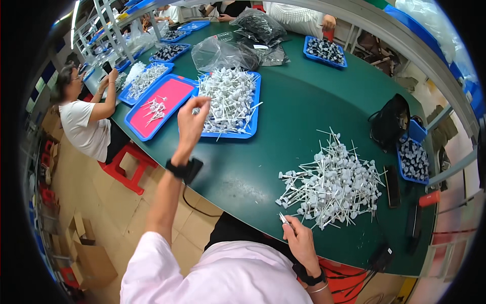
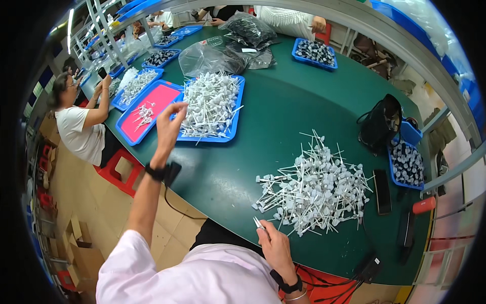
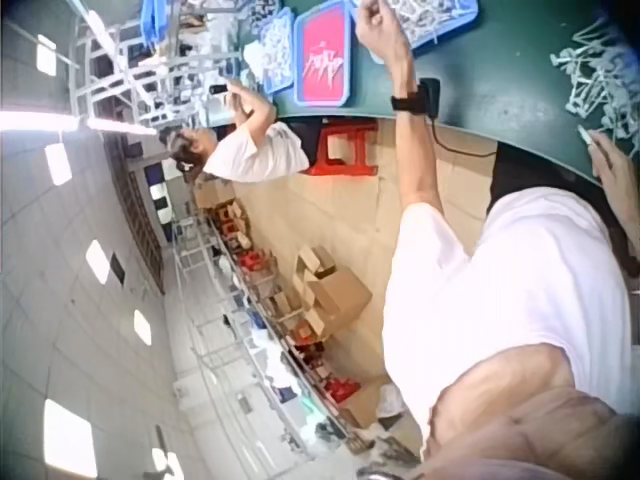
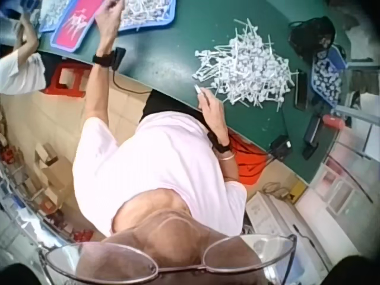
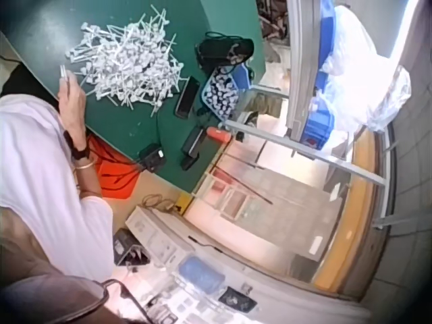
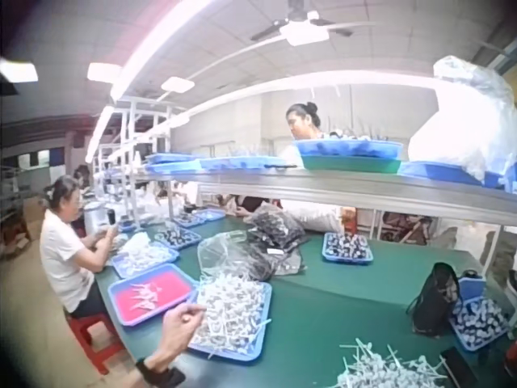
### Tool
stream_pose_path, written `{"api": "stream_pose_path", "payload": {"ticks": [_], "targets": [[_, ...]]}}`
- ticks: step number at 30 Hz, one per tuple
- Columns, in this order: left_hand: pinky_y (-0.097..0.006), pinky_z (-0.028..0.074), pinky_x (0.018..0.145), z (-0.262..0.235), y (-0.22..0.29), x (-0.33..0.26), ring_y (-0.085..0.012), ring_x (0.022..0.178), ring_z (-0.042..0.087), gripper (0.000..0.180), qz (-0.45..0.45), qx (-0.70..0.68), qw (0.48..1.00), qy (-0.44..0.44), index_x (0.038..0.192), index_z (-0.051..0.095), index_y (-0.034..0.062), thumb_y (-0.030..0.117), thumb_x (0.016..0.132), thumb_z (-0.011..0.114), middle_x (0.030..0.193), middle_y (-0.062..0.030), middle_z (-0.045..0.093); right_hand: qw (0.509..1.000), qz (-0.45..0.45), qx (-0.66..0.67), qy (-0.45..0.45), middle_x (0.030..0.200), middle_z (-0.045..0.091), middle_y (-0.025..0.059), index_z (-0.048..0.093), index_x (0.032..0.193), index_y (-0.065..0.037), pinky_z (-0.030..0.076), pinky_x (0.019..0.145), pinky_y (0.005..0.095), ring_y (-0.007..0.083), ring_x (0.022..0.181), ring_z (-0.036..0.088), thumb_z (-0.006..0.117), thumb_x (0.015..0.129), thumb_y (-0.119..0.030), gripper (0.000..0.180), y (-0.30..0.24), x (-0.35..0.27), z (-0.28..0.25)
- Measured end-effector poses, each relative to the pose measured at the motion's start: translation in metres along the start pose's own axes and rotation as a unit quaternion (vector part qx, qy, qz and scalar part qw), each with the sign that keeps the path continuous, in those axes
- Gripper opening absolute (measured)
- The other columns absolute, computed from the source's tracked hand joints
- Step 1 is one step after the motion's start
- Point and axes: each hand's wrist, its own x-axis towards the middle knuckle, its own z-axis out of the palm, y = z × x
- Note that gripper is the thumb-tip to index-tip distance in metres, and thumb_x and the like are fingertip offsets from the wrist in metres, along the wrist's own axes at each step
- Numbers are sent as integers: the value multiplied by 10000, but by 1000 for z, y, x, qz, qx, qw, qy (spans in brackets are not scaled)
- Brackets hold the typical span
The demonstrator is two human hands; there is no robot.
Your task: Manually assembling small white plastic components on a factory assembly line using a small tool.
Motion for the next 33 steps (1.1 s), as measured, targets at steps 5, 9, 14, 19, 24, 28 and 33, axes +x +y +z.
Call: {"api": "stream_pose_path", "payload": {"ticks": [5, 9, 14, 19, 24, 28, 33], "targets": [[-372, 520, 814, -6, -86, 53, -276, 885, 683, 286, 51, 181, 973, -137, 1106, 715, 87, 184, 845, 649, 988, -141, 718, 1000, -24, 20, 0, 629, 572, 34, 631, 1138, 0, 382, 516, 239, 70, 555, 498, 549, 970, -100, 212, -2, 2, 1], [-393, 506, 814, 15, -38, 47, -290, 944, 621, 324, 155, 219, 958, -100, 1150, 685, 113, 93, 828, 668, 1095, -105, 694, 997, -10, 75, 12, 621, 530, -11, 636, 1145, 4, 345, 508, 216, 39, 559, 463, 535, 991, -121, 222, 3, -1, -4], [-391, 498, 860, 73, 55, -61, -294, 946, 621, 236, 136, 62, 914, -376, 1005, 706, 105, 84, 770, 715, 1000, -95, 688, 995, -22, 84, 49, 623, 537, -13, 632, 1154, 5, 336, 505, 217, 34, 558, 453, 533, 988, -113, 226, 9, -3, 2], [-431, 496, 826, 94, 67, -119, -333, 987, 596, 305, 227, 92, 862, -444, 1043, 619, 82, 45, 756, 716, 1015, -94, 635, 994, -37, 84, 52, 631, 545, -22, 633, 1153, 2, 331, 500, 212, 26, 553, 436, 534, 985, -113, 226, 9, -7, 4], [-425, 501, 759, 102, 58, -119, -337, 898, 621, 220, 244, 66, 867, -429, 977, 619, 57, 32, 771, 692, 920, -121, 633, 991, -65, 90, 75, 639, 552, -26, 632, 1153, 2, 323, 497, 205, 21, 552, 428, 541, 991, -130, 228, 16, -6, 8], [-404, 513, 673, 88, 68, -118, -301, 795, 655, 144, 217, 52, 876, -428, 911, 632, 39, 75, 786, 693, 822, -118, 649, 989, -57, 106, 81, 645, 541, -26, 631, 1153, 2, 330, 498, 202, 17, 567, 435, 546, 993, -137, 228, 15, -7, 10], [-330, 557, 653, 47, 110, -134, -225, 677, 690, 139, 74, -9, 886, -458, 914, 620, 27, 85, 802, 676, 757, -105, 685, 980, -101, 105, 135, 686, 525, -29, 612, 1152, 26, 349, 525, 187, 23, 602, 456, 538, 1008, -161, 247, 6, -22, 5]]}}
